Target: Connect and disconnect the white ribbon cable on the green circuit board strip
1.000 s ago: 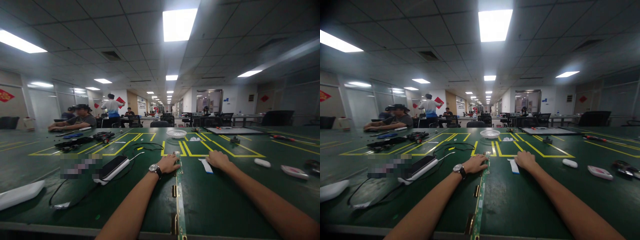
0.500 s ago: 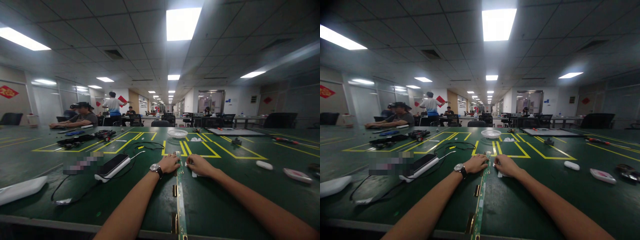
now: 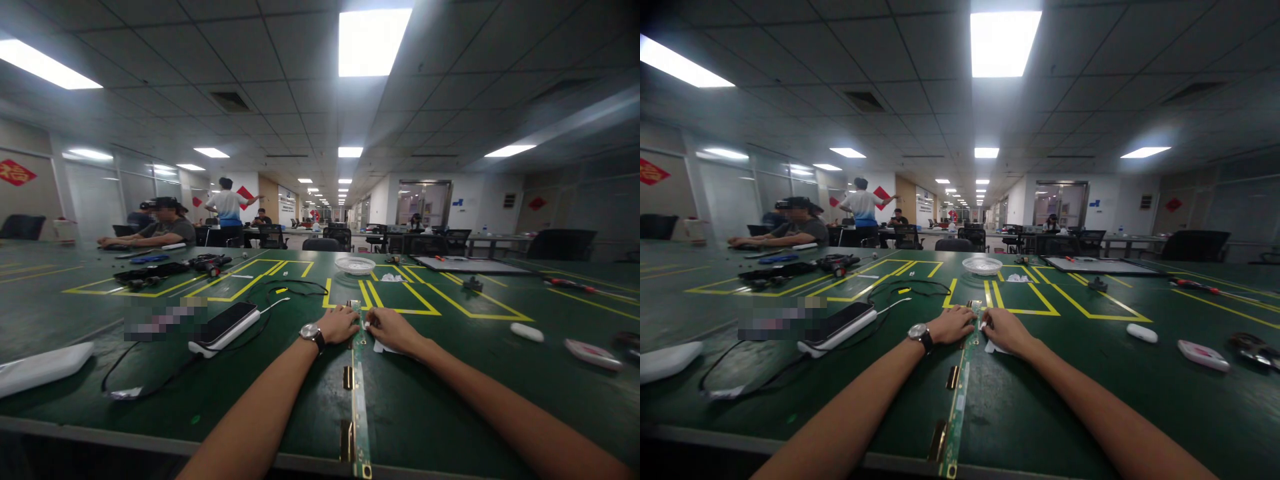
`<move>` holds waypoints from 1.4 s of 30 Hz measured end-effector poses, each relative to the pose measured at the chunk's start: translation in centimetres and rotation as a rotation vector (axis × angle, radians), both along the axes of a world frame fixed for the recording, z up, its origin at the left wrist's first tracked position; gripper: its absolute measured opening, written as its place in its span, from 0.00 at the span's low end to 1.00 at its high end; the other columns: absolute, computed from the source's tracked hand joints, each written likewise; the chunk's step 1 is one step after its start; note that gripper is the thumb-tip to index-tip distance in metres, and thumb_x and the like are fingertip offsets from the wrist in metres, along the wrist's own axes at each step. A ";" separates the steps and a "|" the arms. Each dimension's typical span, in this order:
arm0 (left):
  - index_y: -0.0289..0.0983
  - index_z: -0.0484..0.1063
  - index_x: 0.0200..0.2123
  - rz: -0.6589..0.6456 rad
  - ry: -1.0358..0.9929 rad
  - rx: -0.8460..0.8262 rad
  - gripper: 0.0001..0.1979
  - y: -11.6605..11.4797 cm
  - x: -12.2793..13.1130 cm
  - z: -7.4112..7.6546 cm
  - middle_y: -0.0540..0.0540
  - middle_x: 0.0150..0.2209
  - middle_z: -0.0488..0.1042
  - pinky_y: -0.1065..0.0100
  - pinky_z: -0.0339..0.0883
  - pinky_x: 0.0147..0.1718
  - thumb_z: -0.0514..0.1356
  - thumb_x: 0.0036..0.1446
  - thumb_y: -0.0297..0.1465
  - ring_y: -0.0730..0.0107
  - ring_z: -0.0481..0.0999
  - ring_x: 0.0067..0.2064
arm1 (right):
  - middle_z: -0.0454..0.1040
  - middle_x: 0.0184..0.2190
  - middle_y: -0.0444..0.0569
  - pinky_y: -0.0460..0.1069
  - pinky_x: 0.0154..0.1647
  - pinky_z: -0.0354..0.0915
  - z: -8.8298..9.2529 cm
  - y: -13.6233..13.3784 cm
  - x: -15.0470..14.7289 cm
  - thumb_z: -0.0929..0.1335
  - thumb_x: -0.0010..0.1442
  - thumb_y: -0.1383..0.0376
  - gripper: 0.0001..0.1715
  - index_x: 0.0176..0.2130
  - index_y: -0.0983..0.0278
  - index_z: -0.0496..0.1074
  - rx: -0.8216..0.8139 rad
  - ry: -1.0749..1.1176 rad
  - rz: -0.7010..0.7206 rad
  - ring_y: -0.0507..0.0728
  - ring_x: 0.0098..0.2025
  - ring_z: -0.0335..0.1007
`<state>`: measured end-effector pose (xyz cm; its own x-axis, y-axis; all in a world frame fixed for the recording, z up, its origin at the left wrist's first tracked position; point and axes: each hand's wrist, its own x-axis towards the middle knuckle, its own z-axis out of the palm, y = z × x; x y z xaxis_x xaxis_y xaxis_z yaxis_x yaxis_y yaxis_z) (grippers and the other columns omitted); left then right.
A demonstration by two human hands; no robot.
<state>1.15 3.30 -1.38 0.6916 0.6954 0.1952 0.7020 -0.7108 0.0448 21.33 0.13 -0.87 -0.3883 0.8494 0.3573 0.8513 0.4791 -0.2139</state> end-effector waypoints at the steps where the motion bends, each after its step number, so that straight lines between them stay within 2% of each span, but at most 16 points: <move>1: 0.42 0.64 0.58 -0.009 -0.001 -0.005 0.20 0.0 0.0 0.0 0.42 0.59 0.66 0.47 0.61 0.54 0.48 0.67 0.40 0.51 0.64 0.58 | 0.77 0.35 0.51 0.48 0.37 0.62 0.0 0.1 0.1 0.67 0.58 0.64 0.09 0.39 0.64 0.72 0.000 0.004 0.023 0.57 0.37 0.72; 9: 0.44 0.64 0.59 -0.073 0.015 -0.037 0.20 0.0 0.3 0.2 0.46 0.62 0.64 0.47 0.59 0.55 0.47 0.67 0.37 0.52 0.62 0.59 | 0.75 0.31 0.48 0.48 0.38 0.63 0.3 -0.1 0.6 0.66 0.58 0.64 0.06 0.36 0.64 0.72 -0.010 0.036 0.138 0.55 0.35 0.70; 18: 0.46 0.63 0.59 -0.092 0.018 -0.071 0.19 -0.2 0.2 0.4 0.47 0.63 0.63 0.47 0.59 0.55 0.46 0.67 0.36 0.53 0.62 0.60 | 0.74 0.30 0.48 0.47 0.35 0.61 0.7 -0.2 0.7 0.66 0.59 0.63 0.06 0.32 0.64 0.70 -0.010 0.013 0.148 0.55 0.33 0.69; 22: 0.46 0.59 0.61 -0.071 -0.023 -0.096 0.20 0.1 0.1 0.1 0.46 0.62 0.64 0.48 0.60 0.55 0.46 0.68 0.36 0.53 0.63 0.60 | 0.76 0.36 0.51 0.50 0.42 0.64 1.0 -0.1 1.1 0.63 0.63 0.64 0.09 0.38 0.63 0.72 0.010 0.009 0.169 0.57 0.39 0.71; 25: 0.44 0.54 0.65 -0.032 -0.101 -0.098 0.22 0.3 0.1 0.1 0.44 0.66 0.58 0.48 0.58 0.57 0.44 0.69 0.36 0.54 0.60 0.63 | 0.75 0.45 0.53 0.53 0.53 0.63 0.9 -0.1 1.0 0.61 0.62 0.69 0.15 0.45 0.63 0.72 0.079 0.002 0.241 0.58 0.48 0.70; 27: 0.42 0.52 0.66 0.001 -0.143 -0.076 0.23 0.4 0.1 0.3 0.43 0.68 0.54 0.48 0.56 0.59 0.43 0.69 0.36 0.54 0.58 0.65 | 0.75 0.48 0.52 0.53 0.56 0.61 0.7 0.1 0.9 0.60 0.60 0.73 0.20 0.48 0.62 0.72 0.061 -0.032 0.323 0.58 0.51 0.69; 30: 0.41 0.53 0.65 0.031 -0.154 -0.052 0.23 0.3 0.0 0.5 0.43 0.68 0.54 0.49 0.56 0.60 0.43 0.69 0.36 0.55 0.58 0.65 | 0.75 0.48 0.51 0.52 0.57 0.62 0.4 0.6 1.0 0.59 0.61 0.73 0.22 0.50 0.61 0.73 -0.015 -0.074 0.367 0.57 0.52 0.69; 34: 0.43 0.58 0.62 0.039 -0.116 -0.028 0.21 0.2 -0.1 0.5 0.45 0.66 0.58 0.49 0.59 0.57 0.44 0.69 0.36 0.55 0.61 0.62 | 0.75 0.51 0.52 0.53 0.58 0.61 0.3 1.6 2.7 0.58 0.64 0.70 0.21 0.50 0.63 0.73 -0.024 -0.134 0.208 0.59 0.53 0.69; 40: 0.44 0.61 0.60 0.042 -0.106 -0.003 0.19 -0.1 0.0 0.7 0.45 0.62 0.64 0.52 0.61 0.55 0.44 0.70 0.38 0.57 0.64 0.59 | 0.74 0.48 0.61 0.57 0.50 0.64 0.4 2.8 6.8 0.55 0.67 0.64 0.23 0.47 0.68 0.74 -0.013 -0.322 -0.303 0.64 0.49 0.71; 42: 0.44 0.63 0.59 0.047 -0.099 0.005 0.19 -0.2 0.0 0.7 0.45 0.60 0.66 0.53 0.62 0.54 0.44 0.69 0.38 0.57 0.66 0.57 | 0.74 0.46 0.63 0.57 0.48 0.65 0.2 2.9 7.5 0.54 0.67 0.64 0.23 0.45 0.69 0.74 -0.018 -0.375 -0.426 0.65 0.48 0.71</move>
